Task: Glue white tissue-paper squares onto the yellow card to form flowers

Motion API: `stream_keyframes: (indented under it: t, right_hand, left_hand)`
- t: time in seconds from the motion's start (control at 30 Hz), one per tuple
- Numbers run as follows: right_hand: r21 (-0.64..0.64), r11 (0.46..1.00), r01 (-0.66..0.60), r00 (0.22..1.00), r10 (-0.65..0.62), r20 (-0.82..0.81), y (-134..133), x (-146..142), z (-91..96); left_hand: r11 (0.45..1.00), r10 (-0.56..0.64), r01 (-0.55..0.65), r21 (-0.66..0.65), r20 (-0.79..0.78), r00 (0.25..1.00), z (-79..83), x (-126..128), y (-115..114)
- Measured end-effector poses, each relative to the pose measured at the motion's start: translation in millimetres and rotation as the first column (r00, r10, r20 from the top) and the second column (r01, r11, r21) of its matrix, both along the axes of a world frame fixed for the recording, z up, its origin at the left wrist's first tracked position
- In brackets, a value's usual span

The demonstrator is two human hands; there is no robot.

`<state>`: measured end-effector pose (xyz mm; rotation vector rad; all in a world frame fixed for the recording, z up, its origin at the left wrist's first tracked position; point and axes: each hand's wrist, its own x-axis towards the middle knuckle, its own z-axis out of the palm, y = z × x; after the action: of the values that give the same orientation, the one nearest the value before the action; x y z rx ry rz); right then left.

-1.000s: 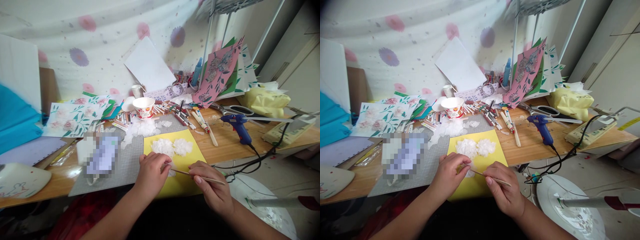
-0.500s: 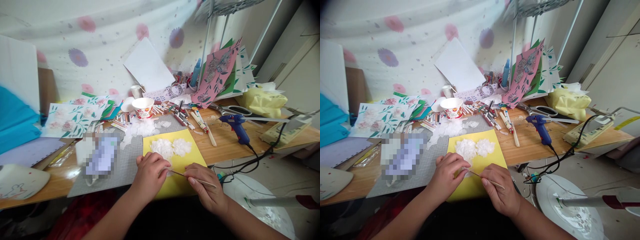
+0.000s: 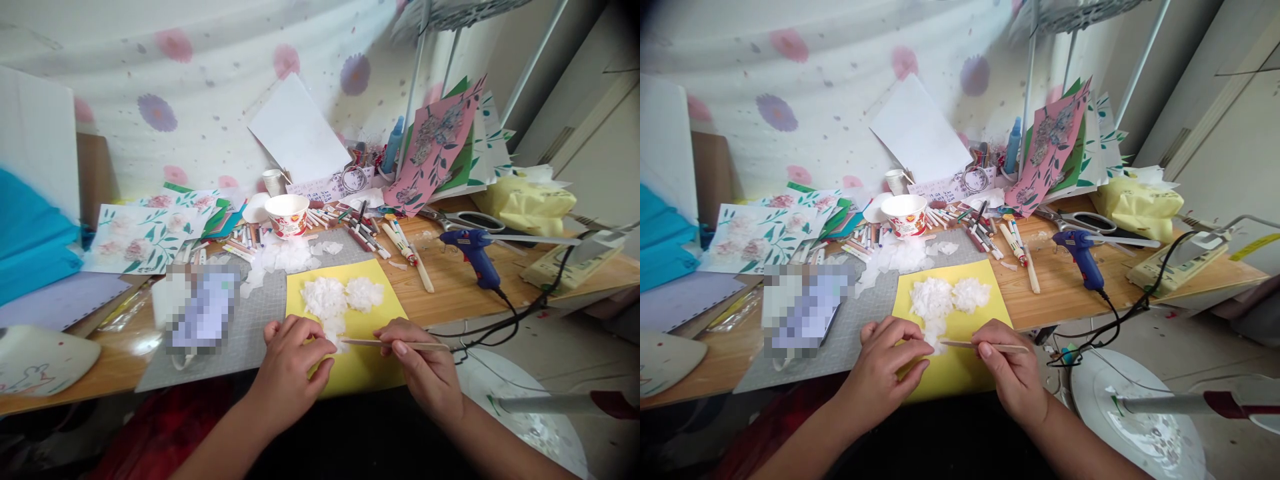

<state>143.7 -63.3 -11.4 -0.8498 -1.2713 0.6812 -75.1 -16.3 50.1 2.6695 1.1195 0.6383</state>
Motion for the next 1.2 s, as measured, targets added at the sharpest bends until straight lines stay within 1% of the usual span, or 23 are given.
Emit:
stream_keyframes:
  t: [0.07, 0.13, 0.2, 0.23, 0.27, 0.3, 0.33, 0.37, 0.43, 0.5, 0.57, 0.63, 0.7, 0.87, 0.97, 1.1, 1.2]
  right_hand:
    - [-0.005, 1.000, -0.002, 1.000, 0.002, 0.019, -1, 0, 1.4]
    - [-0.013, 1.000, 0.010, 1.000, -0.011, -0.028, -1, 0, 3.0]
    - [-0.044, 0.999, 0.028, 0.995, -0.032, -0.098, -1, -1, 4.1]
    - [-0.066, 0.997, 0.032, 0.991, -0.040, -0.125, -1, -1, 4.3]
    - [-0.083, 0.996, 0.030, 0.989, -0.042, -0.141, -1, 0, 4.1]
    - [-0.094, 0.995, 0.028, 0.988, -0.042, -0.147, 0, 0, 3.6]
    - [-0.100, 0.995, 0.028, 0.989, -0.042, -0.142, 0, 2, 2.8]
    - [-0.101, 0.994, 0.032, 0.990, -0.045, -0.134, 1, 3, 2.1]
    - [-0.101, 0.994, 0.043, 0.992, -0.054, -0.114, 3, 5, 1.1]
    - [-0.102, 0.993, 0.052, 0.992, -0.063, -0.109, 4, 6, 1.3]
    - [-0.101, 0.993, 0.057, 0.991, -0.069, -0.118, 5, 5, 2.5]
    - [-0.098, 0.993, 0.065, 0.989, -0.078, -0.130, 5, 3, 3.9]
    - [-0.098, 0.993, 0.073, 0.987, -0.086, -0.136, 5, 2, 4.5]
    - [-0.104, 0.992, 0.071, 0.987, -0.085, -0.133, 5, 3, 2.7]
    - [-0.099, 0.993, 0.071, 0.988, -0.084, -0.133, 5, 4, 2.6]
    - [-0.101, 0.992, 0.074, 0.988, -0.087, -0.125, 4, 4, 6.1]
    - [-0.088, 0.993, 0.073, 0.989, -0.083, -0.125, 4, 3, 9.0]
  left_hand:
    - [1.000, 0.006, -0.006, 0.009, 0.009, 1.000, 0.4, -5, -2]
    - [0.998, 0.055, -0.056, 0.036, 0.028, 0.998, 1.0, -14, -1]
    - [0.987, 0.149, -0.151, 0.057, 0.033, 0.988, 3.3, -27, 7]
    - [0.974, 0.219, -0.220, 0.062, 0.017, 0.975, 5.9, -35, 13]
    - [0.952, 0.302, -0.299, 0.064, -0.027, 0.953, 9.7, -43, 22]
    - [0.919, 0.392, -0.387, 0.069, -0.085, 0.916, 14.6, -52, 32]
    - [0.873, 0.488, -0.479, 0.095, -0.172, 0.856, 20.6, -61, 43]
    - [0.832, 0.553, -0.540, 0.130, -0.290, 0.781, 27.1, -69, 55]
    - [0.798, 0.596, -0.582, 0.157, -0.349, 0.723, 39.1, -83, 77]
    - [0.795, 0.592, -0.586, 0.157, -0.408, 0.695, 46.7, -91, 96]
    - [0.808, 0.562, -0.573, 0.139, -0.473, 0.678, 48.5, -91, 112]
    - [0.819, 0.529, -0.562, 0.112, -0.527, 0.665, 45.9, -86, 125]
    - [0.819, 0.513, -0.567, 0.089, -0.556, 0.654, 41.5, -78, 136]
    - [0.801, 0.508, -0.599, 0.027, -0.562, 0.653, 35.0, -58, 158]
    - [0.802, 0.490, -0.596, -0.026, -0.542, 0.683, 38.3, -55, 159]
    - [0.837, 0.426, -0.533, -0.123, -0.465, 0.776, 46.9, -57, 146]
    - [0.852, 0.394, -0.489, -0.187, -0.387, 0.834, 48.1, -59, 137]
